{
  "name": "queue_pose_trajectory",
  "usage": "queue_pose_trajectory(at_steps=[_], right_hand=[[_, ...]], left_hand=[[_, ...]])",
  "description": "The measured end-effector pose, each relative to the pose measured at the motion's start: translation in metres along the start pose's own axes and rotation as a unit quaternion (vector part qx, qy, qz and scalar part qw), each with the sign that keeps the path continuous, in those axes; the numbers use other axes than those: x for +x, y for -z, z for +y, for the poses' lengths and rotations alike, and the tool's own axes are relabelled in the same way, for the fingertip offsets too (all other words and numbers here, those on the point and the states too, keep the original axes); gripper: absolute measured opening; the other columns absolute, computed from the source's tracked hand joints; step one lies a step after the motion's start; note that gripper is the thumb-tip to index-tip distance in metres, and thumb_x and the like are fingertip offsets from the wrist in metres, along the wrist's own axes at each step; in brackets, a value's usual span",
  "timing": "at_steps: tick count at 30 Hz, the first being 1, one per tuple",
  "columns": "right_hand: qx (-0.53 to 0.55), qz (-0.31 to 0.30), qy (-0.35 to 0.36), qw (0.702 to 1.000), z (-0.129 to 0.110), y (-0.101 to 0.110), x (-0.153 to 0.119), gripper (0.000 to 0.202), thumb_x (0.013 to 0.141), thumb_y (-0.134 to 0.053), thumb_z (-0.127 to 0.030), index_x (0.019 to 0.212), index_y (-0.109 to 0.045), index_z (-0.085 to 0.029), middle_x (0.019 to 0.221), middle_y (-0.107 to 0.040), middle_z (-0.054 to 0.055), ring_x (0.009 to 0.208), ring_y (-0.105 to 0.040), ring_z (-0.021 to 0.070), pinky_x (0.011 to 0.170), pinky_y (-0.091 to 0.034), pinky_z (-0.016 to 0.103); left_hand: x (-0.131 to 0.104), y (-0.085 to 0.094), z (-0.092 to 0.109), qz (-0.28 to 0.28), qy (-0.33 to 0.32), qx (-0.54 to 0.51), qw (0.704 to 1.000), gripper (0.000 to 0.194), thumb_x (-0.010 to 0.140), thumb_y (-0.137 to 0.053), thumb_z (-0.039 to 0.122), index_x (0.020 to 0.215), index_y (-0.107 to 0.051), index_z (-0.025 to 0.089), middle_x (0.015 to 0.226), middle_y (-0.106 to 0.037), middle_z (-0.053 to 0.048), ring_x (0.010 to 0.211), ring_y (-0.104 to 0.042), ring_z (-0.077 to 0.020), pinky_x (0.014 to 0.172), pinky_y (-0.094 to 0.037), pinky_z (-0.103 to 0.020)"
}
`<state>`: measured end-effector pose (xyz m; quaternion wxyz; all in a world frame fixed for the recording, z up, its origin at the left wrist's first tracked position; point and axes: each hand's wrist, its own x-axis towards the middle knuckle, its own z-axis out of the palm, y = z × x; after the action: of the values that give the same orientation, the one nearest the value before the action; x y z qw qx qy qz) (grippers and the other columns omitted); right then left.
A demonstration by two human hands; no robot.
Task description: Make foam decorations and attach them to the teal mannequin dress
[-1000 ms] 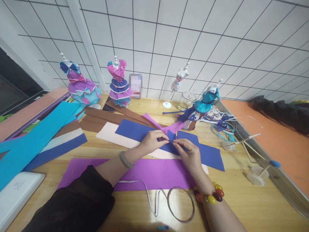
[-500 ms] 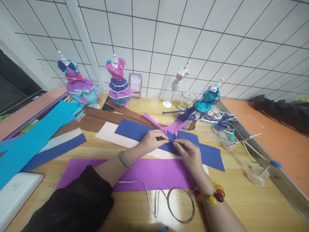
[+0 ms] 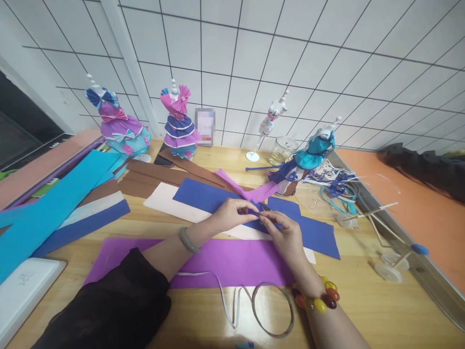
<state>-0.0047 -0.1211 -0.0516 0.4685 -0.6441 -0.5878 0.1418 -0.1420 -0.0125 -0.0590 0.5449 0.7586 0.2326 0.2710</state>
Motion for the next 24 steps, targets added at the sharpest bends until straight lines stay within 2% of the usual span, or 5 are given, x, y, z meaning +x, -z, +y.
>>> queue_pose_trajectory(at_steps=[3, 9, 13, 18, 24], right_hand=[[0.006, -0.005, -0.031, 0.999, 0.0003, -0.0009, -0.0005, 0.017, 0.078, -0.055, -0.029, 0.089, -0.065, -0.02, 0.078, -0.066, 0.004, 0.067, -0.06, 0.0162, 0.065, -0.047, 0.031], [0.064, -0.005, -0.098, 0.993, 0.0054, -0.0034, -0.0005, 0.033, 0.073, -0.061, -0.033, 0.103, -0.06, -0.017, 0.077, -0.063, 0.004, 0.068, -0.057, 0.0154, 0.064, -0.047, 0.03], [0.069, -0.012, -0.096, 0.993, 0.0057, -0.0025, -0.0002, 0.026, 0.075, -0.059, -0.033, 0.096, -0.063, -0.019, 0.074, -0.064, 0.004, 0.067, -0.058, 0.0159, 0.064, -0.047, 0.03], [0.069, -0.003, -0.095, 0.993, 0.0054, -0.0007, 0.0, 0.02, 0.074, -0.059, -0.033, 0.087, -0.067, -0.02, 0.08, -0.066, 0.006, 0.069, -0.061, 0.0172, 0.067, -0.048, 0.032], [0.129, 0.011, -0.139, 0.982, 0.0033, -0.0007, 0.0006, 0.019, 0.069, -0.065, -0.033, 0.083, -0.067, -0.02, 0.077, -0.066, 0.004, 0.071, -0.06, 0.0169, 0.07, -0.048, 0.033]], left_hand=[[0.0, 0.0007, 0.0026, 0.012, 0.007, -0.01, 1.0, 0.017, 0.068, -0.063, 0.025, 0.079, -0.068, 0.013, 0.075, -0.066, -0.003, 0.07, -0.057, -0.0109, 0.066, -0.044, -0.02], [-0.0003, 0.0006, 0.0036, 0.03, 0.005, -0.019, 0.999, 0.017, 0.067, -0.064, 0.026, 0.077, -0.068, 0.013, 0.078, -0.068, -0.005, 0.073, -0.06, -0.0131, 0.067, -0.046, -0.021], [-0.0001, 0.0009, 0.0036, 0.021, 0.005, -0.016, 1.0, 0.016, 0.068, -0.063, 0.025, 0.077, -0.068, 0.014, 0.078, -0.068, -0.005, 0.074, -0.061, -0.013, 0.069, -0.046, -0.021], [-0.0002, 0.0002, 0.002, 0.023, 0.015, -0.033, 0.999, 0.017, 0.067, -0.064, 0.025, 0.079, -0.068, 0.013, 0.079, -0.068, -0.005, 0.075, -0.061, -0.0135, 0.069, -0.046, -0.021], [0.0003, -0.0014, -0.0041, 0.042, 0.008, -0.079, 0.996, 0.021, 0.066, -0.066, 0.028, 0.079, -0.068, 0.012, 0.079, -0.068, -0.007, 0.075, -0.061, -0.0143, 0.069, -0.047, -0.023]])
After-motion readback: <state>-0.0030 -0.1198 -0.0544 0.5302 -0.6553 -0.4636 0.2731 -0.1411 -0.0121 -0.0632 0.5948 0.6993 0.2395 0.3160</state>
